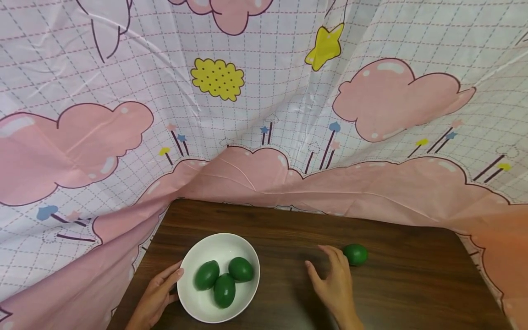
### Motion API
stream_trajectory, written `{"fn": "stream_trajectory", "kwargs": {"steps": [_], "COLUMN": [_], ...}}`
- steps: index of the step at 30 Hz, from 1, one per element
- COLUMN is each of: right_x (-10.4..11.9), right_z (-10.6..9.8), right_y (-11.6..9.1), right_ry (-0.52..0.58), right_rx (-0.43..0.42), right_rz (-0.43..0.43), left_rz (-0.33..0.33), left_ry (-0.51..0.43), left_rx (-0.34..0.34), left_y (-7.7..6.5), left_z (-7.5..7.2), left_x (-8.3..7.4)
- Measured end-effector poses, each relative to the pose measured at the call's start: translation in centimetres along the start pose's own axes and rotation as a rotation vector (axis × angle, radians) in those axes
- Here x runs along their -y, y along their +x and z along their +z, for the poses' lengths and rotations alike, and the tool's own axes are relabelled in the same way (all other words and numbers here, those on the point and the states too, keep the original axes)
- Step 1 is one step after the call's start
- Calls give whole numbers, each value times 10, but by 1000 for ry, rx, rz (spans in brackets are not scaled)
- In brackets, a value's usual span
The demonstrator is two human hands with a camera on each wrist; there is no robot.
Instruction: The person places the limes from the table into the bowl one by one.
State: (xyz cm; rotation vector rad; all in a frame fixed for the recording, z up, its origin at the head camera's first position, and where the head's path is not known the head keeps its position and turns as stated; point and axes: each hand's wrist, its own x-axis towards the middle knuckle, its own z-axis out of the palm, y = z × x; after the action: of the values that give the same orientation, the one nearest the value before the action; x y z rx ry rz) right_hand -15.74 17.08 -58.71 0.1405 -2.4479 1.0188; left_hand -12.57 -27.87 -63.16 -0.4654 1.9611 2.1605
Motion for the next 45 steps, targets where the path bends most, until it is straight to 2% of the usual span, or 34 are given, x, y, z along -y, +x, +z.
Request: {"fn": "stream_trajectory", "kwargs": {"steps": [7, 20, 28, 35, 41, 45], "right_x": [-6, -17, -23, -30, -35, -38], "right_z": [-3, -10, -13, -21, -27, -28], "right_y": [0, 3, 3, 4, 6, 7], "right_ry": [11, -13, -3, -25, -31, -38], "right_rx": [1, -38, -24, -13, -46, -46], "right_rz": [26, 2, 43, 63, 43, 62], "left_rz": [3, 9, 30, 8, 14, 10], "left_ry": [5, -9, -1, 12, 13, -6], "left_rx": [-5, 13, 32, 22, 39, 32], "left_y": [-1, -1, 0, 1, 3, 3], "left_z": [-2, -3, -4, -4, -4, -3], "left_x": [0, 0, 3, 4, 3, 4]}}
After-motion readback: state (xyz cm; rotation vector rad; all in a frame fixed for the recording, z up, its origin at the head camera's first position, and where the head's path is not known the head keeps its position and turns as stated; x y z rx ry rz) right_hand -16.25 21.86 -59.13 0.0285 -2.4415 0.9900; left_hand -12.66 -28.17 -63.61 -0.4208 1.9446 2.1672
